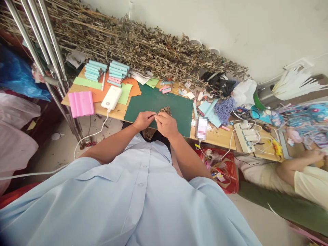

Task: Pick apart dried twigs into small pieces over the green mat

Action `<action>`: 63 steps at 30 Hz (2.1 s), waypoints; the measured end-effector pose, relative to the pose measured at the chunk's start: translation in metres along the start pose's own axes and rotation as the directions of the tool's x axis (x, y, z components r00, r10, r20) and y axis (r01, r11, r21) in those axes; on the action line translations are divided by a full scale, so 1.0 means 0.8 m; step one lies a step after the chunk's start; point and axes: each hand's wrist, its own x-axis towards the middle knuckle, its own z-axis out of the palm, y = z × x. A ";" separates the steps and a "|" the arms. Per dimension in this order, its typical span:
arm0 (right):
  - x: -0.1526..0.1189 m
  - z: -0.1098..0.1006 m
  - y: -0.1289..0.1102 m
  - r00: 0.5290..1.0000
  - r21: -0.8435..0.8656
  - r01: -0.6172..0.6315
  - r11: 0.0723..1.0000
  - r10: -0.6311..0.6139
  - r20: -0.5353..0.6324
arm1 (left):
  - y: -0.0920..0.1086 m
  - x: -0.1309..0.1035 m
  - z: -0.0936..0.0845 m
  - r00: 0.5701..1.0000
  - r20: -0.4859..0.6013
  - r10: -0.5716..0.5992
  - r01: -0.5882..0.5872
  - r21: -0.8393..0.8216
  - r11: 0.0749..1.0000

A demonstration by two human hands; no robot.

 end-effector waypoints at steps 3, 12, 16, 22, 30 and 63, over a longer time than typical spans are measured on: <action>0.005 -0.006 -0.004 0.999 -0.039 -0.015 0.999 0.017 0.042 | -0.001 -0.001 0.000 1.000 -0.001 0.002 -0.002 -0.001 1.000; 0.032 -0.031 -0.017 0.960 -0.168 -0.069 0.983 0.111 0.256 | -0.009 -0.004 0.005 1.000 0.000 0.020 -0.020 -0.030 0.999; 0.043 -0.036 -0.019 0.942 -0.167 -0.054 0.984 0.106 0.319 | -0.010 -0.005 0.006 0.999 -0.001 0.039 -0.039 -0.036 0.999; 0.049 -0.034 -0.011 0.941 -0.130 -0.013 0.991 0.056 0.333 | -0.005 -0.003 0.005 0.999 0.007 0.045 -0.044 -0.032 0.999; 0.018 -0.011 0.009 0.998 0.109 -0.065 0.992 0.062 0.028 | 0.001 0.001 0.000 1.000 0.007 0.008 -0.008 -0.028 1.000; 0.006 0.020 -0.010 0.991 -0.032 -0.100 0.994 0.097 -0.088 | -0.011 -0.002 0.005 1.000 0.019 -0.024 0.024 -0.027 0.999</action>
